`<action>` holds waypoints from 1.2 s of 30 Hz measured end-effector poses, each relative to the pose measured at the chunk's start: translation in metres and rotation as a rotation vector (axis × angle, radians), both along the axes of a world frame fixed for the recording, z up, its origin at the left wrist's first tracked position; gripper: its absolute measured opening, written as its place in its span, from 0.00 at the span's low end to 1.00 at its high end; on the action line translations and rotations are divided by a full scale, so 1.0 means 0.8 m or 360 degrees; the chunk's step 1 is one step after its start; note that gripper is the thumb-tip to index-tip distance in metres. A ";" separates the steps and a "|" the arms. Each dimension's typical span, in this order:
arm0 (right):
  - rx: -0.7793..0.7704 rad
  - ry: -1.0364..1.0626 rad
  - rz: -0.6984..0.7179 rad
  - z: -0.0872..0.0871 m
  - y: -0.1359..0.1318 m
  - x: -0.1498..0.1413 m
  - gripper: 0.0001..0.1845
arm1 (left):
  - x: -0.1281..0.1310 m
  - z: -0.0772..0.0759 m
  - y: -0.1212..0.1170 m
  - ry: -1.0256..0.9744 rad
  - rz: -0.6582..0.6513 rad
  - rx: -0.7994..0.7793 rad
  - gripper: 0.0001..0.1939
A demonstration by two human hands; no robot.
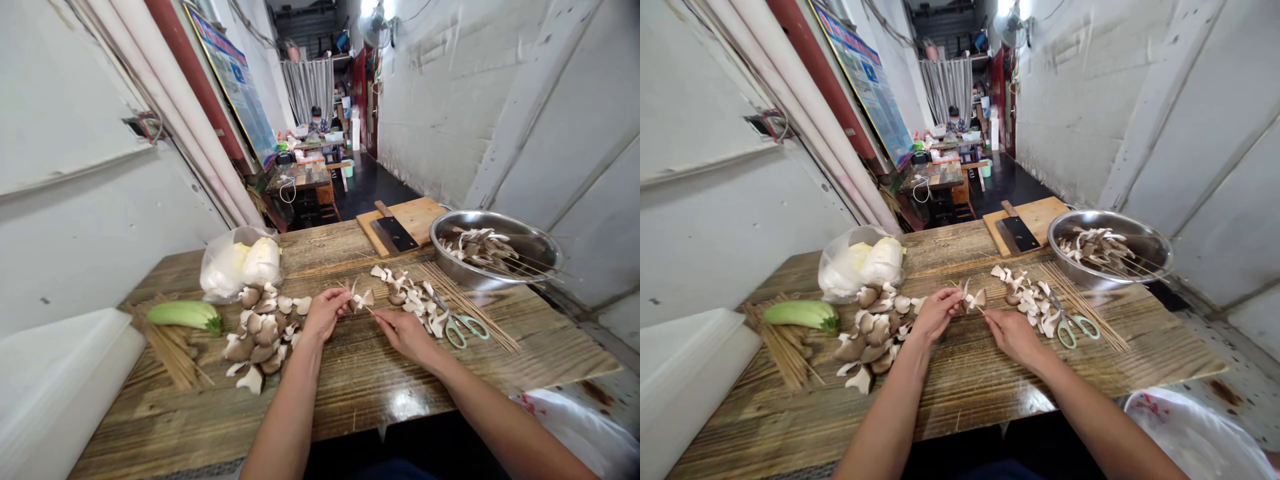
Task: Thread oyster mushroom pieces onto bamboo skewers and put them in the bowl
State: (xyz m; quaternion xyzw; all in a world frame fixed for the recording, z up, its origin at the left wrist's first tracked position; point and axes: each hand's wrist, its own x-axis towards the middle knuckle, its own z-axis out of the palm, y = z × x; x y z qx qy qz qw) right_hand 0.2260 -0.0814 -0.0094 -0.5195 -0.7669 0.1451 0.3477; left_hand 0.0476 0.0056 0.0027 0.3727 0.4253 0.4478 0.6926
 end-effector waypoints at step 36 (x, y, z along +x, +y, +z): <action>0.0168 0.0040 -0.0372 -0.006 0.004 -0.008 0.15 | 0.005 -0.014 0.002 0.0213 0.0227 0.0085 0.18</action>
